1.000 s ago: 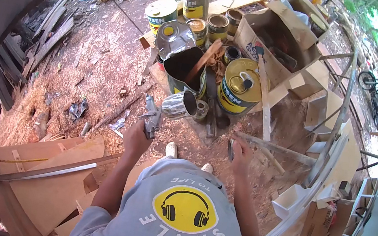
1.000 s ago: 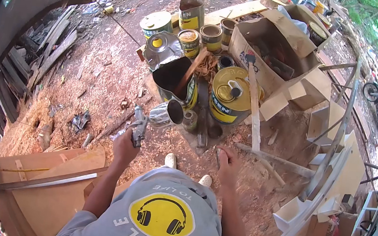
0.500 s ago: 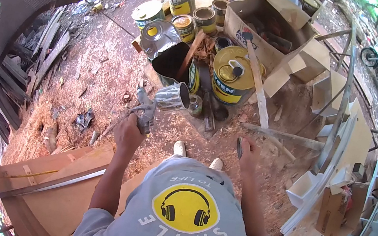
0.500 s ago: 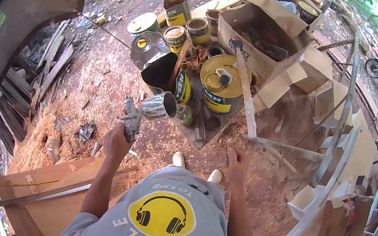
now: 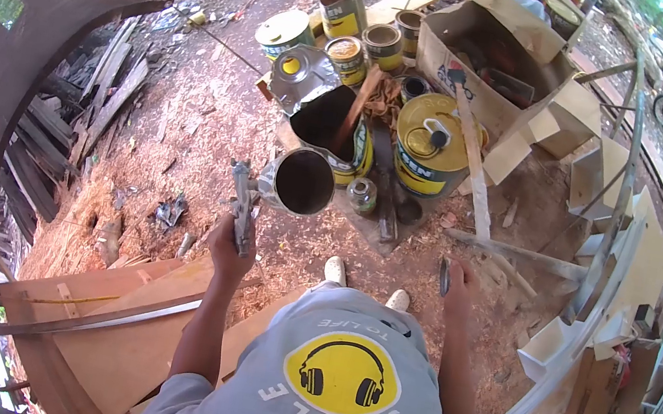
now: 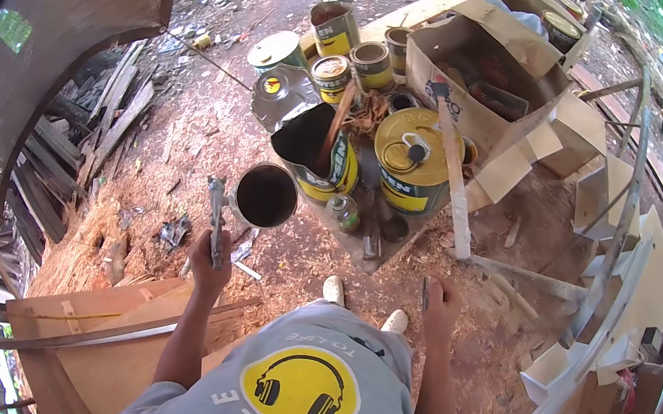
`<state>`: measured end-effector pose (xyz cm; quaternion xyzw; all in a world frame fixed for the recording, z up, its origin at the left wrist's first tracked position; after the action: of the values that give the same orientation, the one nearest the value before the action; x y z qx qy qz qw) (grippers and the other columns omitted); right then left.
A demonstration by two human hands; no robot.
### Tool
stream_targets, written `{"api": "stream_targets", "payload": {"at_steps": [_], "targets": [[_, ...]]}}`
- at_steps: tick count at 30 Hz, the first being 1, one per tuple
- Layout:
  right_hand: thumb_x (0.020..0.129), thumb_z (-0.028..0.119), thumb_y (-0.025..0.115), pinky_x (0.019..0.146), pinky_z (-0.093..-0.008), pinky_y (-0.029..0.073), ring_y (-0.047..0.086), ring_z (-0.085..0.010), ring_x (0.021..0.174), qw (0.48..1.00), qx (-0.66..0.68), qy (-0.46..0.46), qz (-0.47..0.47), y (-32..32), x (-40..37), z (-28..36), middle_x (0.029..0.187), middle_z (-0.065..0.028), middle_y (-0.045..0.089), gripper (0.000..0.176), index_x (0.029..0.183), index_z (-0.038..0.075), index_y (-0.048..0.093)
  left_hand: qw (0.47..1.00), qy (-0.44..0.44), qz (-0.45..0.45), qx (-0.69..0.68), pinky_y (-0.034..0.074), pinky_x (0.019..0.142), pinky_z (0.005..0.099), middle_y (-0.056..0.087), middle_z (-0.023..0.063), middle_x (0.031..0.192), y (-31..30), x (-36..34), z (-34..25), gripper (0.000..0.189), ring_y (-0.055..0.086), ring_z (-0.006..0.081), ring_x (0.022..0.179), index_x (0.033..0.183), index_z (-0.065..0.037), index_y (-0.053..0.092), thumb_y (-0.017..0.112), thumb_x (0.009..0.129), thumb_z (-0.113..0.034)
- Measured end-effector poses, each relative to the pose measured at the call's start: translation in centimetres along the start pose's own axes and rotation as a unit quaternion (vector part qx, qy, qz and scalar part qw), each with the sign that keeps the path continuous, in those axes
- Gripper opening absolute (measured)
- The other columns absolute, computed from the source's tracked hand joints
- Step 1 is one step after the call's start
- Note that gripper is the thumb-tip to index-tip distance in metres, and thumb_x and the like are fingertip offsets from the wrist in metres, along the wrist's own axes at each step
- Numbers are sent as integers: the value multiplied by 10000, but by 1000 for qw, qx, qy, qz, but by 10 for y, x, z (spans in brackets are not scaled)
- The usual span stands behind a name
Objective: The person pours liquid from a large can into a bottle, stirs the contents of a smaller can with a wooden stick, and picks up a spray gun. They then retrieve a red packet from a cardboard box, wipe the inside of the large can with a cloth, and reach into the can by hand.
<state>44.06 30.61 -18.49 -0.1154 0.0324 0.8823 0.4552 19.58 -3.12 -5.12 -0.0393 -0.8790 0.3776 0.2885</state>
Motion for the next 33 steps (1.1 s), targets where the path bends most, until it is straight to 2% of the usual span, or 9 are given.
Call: {"api": "stream_targets", "payload": {"at_steps": [9, 15, 17, 22, 25, 28, 30, 32, 33], "targets": [[925, 126, 575, 812, -282, 452, 588, -141, 899, 1000, 1, -3, 20, 7, 11, -12, 966, -75, 656, 203, 993, -25, 694, 997, 30, -70, -22, 338, 462, 295, 497, 67, 552, -17, -2, 3, 250, 444, 144, 469, 704, -20, 532, 638, 913, -107], [927, 145, 586, 775, -278, 452, 574, -123, 855, 999, 28, 27, 13, 7, 9, -17, 922, -41, 642, 213, 1036, -8, 687, 991, 17, -125, 42, 358, 485, 283, 497, 43, 709, -41, 2, 31, 194, 436, 121, 529, 982, -39, 528, 676, 860, -72], [928, 162, 592, 766, -275, 455, 574, -119, 841, 999, 16, 40, 9, 3, 8, -23, 908, -33, 638, 216, 1037, 1, 686, 989, -18, -83, 117, 417, 555, 285, 495, 75, 885, -57, 5, 70, 507, 489, 134, 640, 1227, -21, 424, 700, 806, -69], [928, 249, 602, 745, -272, 469, 570, -117, 794, 991, 2, 132, -13, -6, 2, -38, 886, -19, 620, 266, 1017, 9, 674, 950, -50, -71, 301, 509, 630, 466, 489, 187, 1080, -103, 64, 124, 617, 607, 381, 819, 1326, -8, 362, 696, 815, -99], [923, 294, 601, 723, -281, 477, 578, -126, 791, 983, 41, 145, -108, -4, 11, -56, 895, -18, 621, 318, 1003, -9, 652, 920, -135, -11, 367, 575, 723, 478, 415, 210, 1238, -119, 108, 186, 534, 647, 398, 914, 1314, -2, 451, 641, 818, -55], [923, 306, 598, 729, -289, 493, 606, -139, 838, 970, 115, 122, -176, 20, 15, -47, 931, -25, 637, 340, 1024, -17, 638, 867, -131, 49, 478, 569, 725, 466, 474, 242, 1261, -125, 164, 302, 444, 664, 374, 907, 1291, 1, 485, 543, 856, -67], [923, 280, 592, 772, -319, 522, 638, -187, 890, 964, -199, -45, -168, 44, -8, -17, 963, -52, 647, 289, 1050, 23, 625, 829, -153, 139, 519, 558, 739, 461, 532, 261, 1247, -127, 204, 370, 402, 670, 363, 914, 1270, 6, 499, 484, 877, -75], [931, 280, 568, 777, -354, 547, 662, -230, 904, 964, -175, -36, -197, 63, -2, -2, 976, -77, 661, 278, 1062, 39, 618, 829, -160, 159, 511, 549, 738, 467, 588, 262, 1173, -122, 241, 386, 304, 673, 364, 909, 1164, 0, 552, 450, 890, -81], [938, 292, 546, 760, -374, 559, 669, -249, 892, 972, 22, 44, -228, 72, 9, -10, 974, -88, 670, 292, 1060, 36, 617, 827, -109, 172, 524, 552, 746, 470, 595, 252, 1155, -121, 254, 428, 257, 672, 369, 910, 1107, -2, 581, 457, 904, -99]]}}
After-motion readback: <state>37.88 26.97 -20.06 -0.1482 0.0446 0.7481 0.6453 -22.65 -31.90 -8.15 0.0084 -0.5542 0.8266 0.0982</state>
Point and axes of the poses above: each hand's wrist, its own x-axis towards the middle knuckle, its own y-axis out of the palm, z = x × y, the point moved 3 cm from there along x, towards the middle knuckle
